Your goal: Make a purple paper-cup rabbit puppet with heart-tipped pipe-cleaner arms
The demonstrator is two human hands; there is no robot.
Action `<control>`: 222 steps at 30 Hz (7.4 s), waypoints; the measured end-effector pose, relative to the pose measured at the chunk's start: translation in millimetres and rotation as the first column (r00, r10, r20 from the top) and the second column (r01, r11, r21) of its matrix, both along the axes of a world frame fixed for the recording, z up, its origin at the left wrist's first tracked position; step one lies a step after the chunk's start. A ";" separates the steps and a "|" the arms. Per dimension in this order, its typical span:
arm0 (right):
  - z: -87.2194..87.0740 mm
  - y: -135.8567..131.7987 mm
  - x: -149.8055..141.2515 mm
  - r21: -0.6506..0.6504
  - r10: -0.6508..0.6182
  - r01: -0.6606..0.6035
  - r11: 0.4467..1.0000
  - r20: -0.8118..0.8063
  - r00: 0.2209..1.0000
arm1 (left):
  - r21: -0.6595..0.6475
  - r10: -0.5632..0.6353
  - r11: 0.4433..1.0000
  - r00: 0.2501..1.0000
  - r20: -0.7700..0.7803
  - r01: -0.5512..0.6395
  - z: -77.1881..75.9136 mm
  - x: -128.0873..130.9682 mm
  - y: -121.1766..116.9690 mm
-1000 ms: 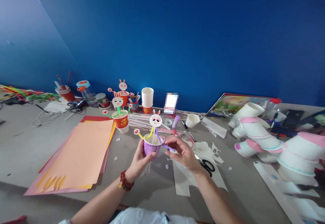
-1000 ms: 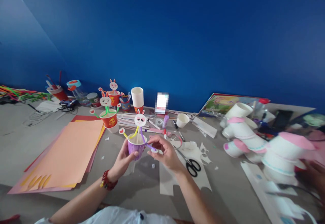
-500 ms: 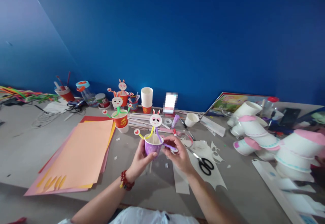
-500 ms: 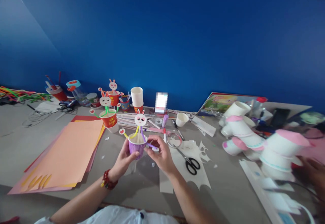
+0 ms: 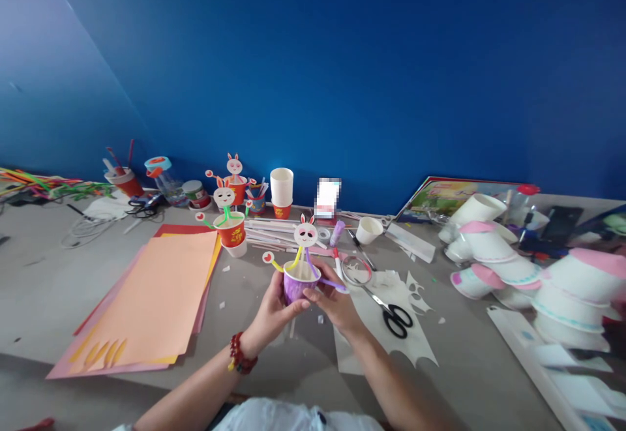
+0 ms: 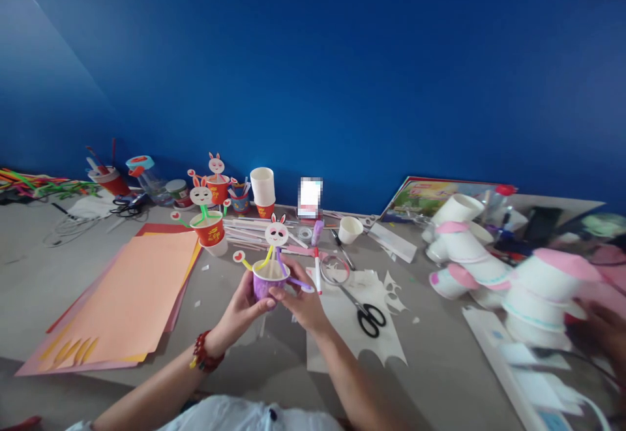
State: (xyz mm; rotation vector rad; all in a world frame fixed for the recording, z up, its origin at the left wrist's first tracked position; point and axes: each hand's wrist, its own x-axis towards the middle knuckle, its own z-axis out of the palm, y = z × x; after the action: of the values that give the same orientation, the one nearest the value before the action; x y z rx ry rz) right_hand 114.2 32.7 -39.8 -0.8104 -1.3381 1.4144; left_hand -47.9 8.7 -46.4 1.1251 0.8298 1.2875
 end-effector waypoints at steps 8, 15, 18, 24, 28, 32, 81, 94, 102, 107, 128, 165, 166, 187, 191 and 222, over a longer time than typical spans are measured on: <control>1.6 4.6 5.5 -0.026 -0.088 0.087 0.996 -0.038 0.995 | 0.120 0.318 0.945 0.938 -0.141 -0.303 15.6 -18.5 -14.2; 0.7 4.1 4.4 0.024 -0.041 0.042 0.999 -0.027 0.999 | 0.715 0.488 0.677 0.619 -0.615 0.176 91.7 -22.5 -6.5; -2.9 3.5 3.5 0.128 -0.063 0.056 0.990 0.049 0.997 | 0.625 0.455 0.690 0.452 -0.767 0.365 111.3 -4.2 8.0; -8.4 2.1 5.7 0.207 -0.166 0.126 0.970 0.191 0.968 | 0.496 0.376 0.706 0.325 -0.868 0.506 98.7 21.6 21.8; -4.8 2.0 6.2 0.217 -0.148 0.116 0.969 0.140 0.979 | 0.482 0.329 0.714 0.365 -0.871 0.507 91.6 21.1 25.0; -3.4 4.8 6.8 0.256 -0.148 0.101 0.961 0.169 0.974 | 0.498 0.313 0.712 0.410 -0.857 0.495 89.5 18.8 26.7; 67.5 -9.7 67.5 0.578 -0.286 -0.004 0.816 0.409 0.866 | 0.559 0.181 0.749 0.702 -0.689 0.355 99.7 10.7 31.6; 87.4 -19.5 86.9 0.696 -0.303 -0.016 0.717 0.333 0.893 | 0.552 0.224 0.789 0.710 -0.668 0.270 103.2 -1.8 38.7; 81.1 -12.1 52.0 0.365 -0.277 0.173 0.915 0.255 0.926 | 0.548 0.198 0.790 0.731 -0.653 0.275 102.3 9.0 33.3; 85.0 -7.8 49.0 0.320 -0.247 0.154 0.935 0.275 0.929 | 0.538 0.192 0.798 0.732 -0.654 0.271 102.2 8.6 33.2; 82.2 -10.2 43.7 0.252 -0.237 0.161 0.954 0.306 0.922 | 0.482 0.134 0.840 0.766 -0.629 0.249 102.8 10.3 32.9; 90.3 1.8 42.8 0.305 -0.231 0.072 0.950 0.526 0.819 | 0.498 0.160 0.829 0.746 -0.646 0.254 103.0 12.0 31.0; 90.8 2.0 42.7 0.309 -0.228 0.063 0.949 0.531 0.816 | 0.503 0.163 0.826 0.746 -0.645 0.255 102.7 12.1 30.9; 94.5 -3.4 41.4 0.258 -0.167 0.048 0.965 0.463 0.870 | 0.512 0.144 0.817 0.766 -0.626 0.265 106.2 10.0 24.8; 99.7 -3.4 43.0 0.227 -0.142 0.040 0.973 0.453 0.880 | 0.534 0.150 0.802 0.775 -0.615 0.268 103.3 9.0 25.4; 90.7 -7.0 47.4 0.339 -0.248 0.100 0.936 0.431 0.867 | 0.465 0.101 0.815 0.706 -0.701 0.345 109.5 7.6 21.5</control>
State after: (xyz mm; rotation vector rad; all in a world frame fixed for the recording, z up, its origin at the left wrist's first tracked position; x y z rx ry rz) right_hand 161.6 25.7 50.9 -1.0748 -1.7484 0.8573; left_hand -40.3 30.2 63.1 2.2247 0.8975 0.9843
